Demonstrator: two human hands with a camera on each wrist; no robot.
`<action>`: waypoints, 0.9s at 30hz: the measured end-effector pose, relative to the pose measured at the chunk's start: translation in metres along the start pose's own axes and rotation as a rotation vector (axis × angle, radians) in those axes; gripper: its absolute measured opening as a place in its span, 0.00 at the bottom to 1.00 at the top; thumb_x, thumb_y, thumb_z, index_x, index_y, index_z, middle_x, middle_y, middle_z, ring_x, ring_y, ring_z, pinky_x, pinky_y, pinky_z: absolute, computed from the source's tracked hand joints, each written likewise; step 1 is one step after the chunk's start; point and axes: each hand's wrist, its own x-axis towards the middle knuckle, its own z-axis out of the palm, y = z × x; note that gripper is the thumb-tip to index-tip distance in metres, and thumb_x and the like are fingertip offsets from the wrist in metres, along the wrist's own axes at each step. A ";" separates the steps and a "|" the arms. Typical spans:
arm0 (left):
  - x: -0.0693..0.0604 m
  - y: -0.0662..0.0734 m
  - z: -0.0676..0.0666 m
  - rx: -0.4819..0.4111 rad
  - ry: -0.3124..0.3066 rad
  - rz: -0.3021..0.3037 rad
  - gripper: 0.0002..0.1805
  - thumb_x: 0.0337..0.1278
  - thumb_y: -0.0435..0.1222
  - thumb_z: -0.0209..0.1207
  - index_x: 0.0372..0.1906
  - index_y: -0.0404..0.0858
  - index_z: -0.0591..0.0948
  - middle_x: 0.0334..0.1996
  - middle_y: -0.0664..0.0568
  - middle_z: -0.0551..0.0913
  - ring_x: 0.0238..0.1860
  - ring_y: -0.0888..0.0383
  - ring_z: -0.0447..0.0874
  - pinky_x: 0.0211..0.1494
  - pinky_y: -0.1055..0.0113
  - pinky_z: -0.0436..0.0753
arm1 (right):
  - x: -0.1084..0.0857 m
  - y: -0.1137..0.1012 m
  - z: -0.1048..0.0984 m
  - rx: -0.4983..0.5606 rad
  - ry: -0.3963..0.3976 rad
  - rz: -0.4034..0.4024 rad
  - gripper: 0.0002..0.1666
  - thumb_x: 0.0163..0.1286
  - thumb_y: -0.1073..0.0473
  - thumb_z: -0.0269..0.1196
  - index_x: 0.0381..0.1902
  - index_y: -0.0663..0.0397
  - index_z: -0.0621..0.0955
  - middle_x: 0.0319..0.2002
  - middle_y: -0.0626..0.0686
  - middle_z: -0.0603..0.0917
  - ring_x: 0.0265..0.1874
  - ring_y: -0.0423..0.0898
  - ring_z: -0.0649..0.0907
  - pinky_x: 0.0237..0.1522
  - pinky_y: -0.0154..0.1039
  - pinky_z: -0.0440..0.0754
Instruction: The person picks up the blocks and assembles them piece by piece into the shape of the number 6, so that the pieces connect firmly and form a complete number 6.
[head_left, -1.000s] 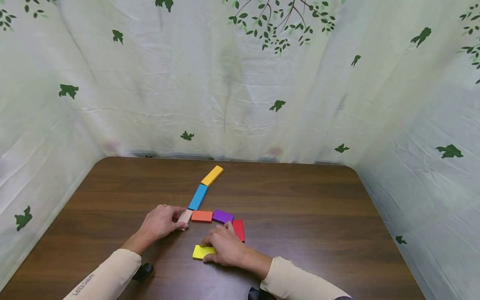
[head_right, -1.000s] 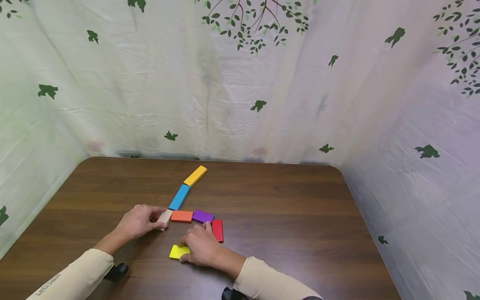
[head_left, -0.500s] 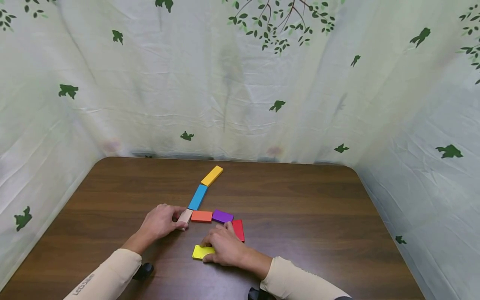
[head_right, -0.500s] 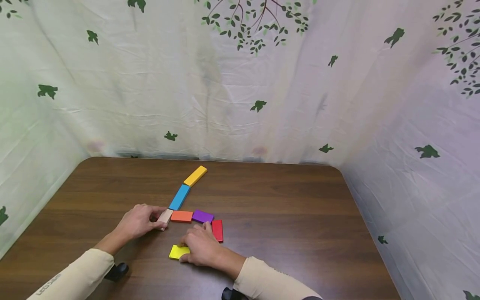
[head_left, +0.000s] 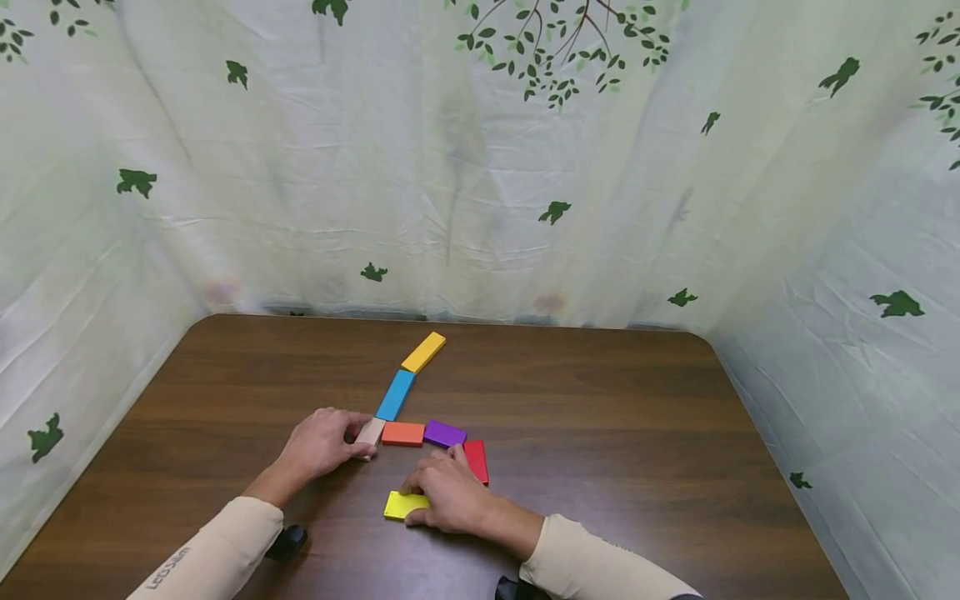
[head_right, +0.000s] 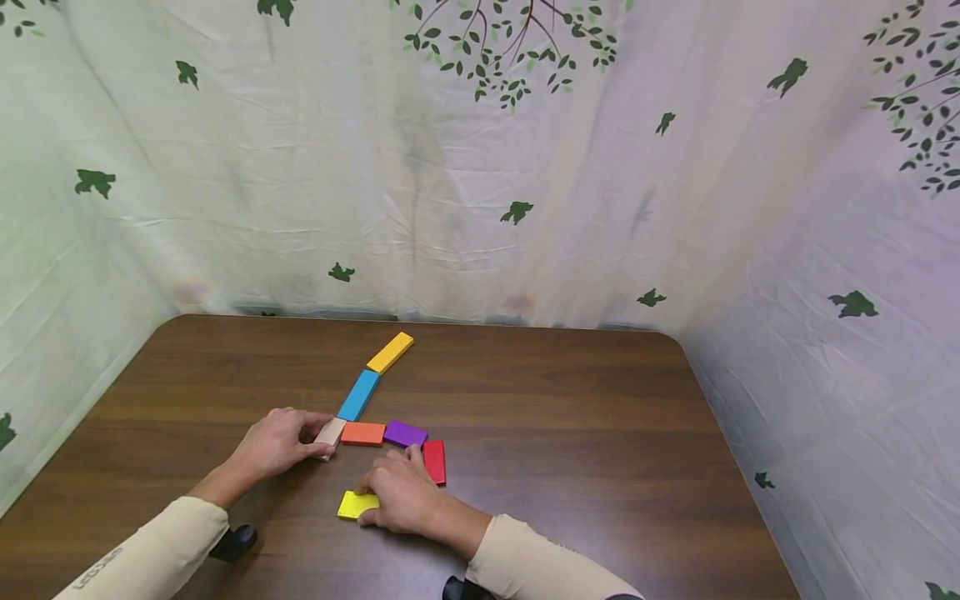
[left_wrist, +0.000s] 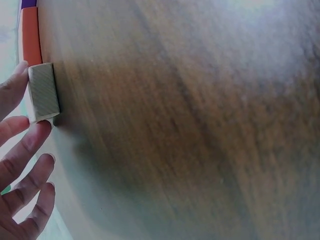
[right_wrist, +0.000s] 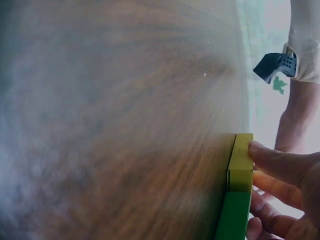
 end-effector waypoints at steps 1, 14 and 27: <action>0.000 0.000 0.000 0.000 0.002 0.002 0.31 0.44 0.50 0.72 0.54 0.37 0.83 0.26 0.56 0.77 0.29 0.58 0.68 0.30 0.65 0.68 | 0.000 0.000 0.000 0.000 0.000 -0.001 0.20 0.55 0.43 0.72 0.45 0.41 0.87 0.33 0.35 0.81 0.36 0.33 0.72 0.43 0.38 0.60; -0.001 -0.001 -0.002 -0.014 -0.013 -0.007 0.33 0.44 0.52 0.71 0.55 0.38 0.82 0.29 0.55 0.79 0.31 0.57 0.70 0.33 0.63 0.71 | 0.000 0.000 0.000 0.001 0.008 0.001 0.20 0.55 0.43 0.72 0.45 0.41 0.87 0.33 0.35 0.81 0.36 0.33 0.72 0.44 0.38 0.61; 0.008 -0.009 -0.012 0.009 -0.020 0.099 0.33 0.45 0.54 0.70 0.54 0.38 0.82 0.40 0.51 0.84 0.41 0.52 0.76 0.47 0.51 0.77 | -0.001 -0.001 -0.001 0.000 0.014 0.005 0.19 0.55 0.44 0.73 0.44 0.41 0.88 0.32 0.36 0.81 0.35 0.34 0.71 0.44 0.39 0.61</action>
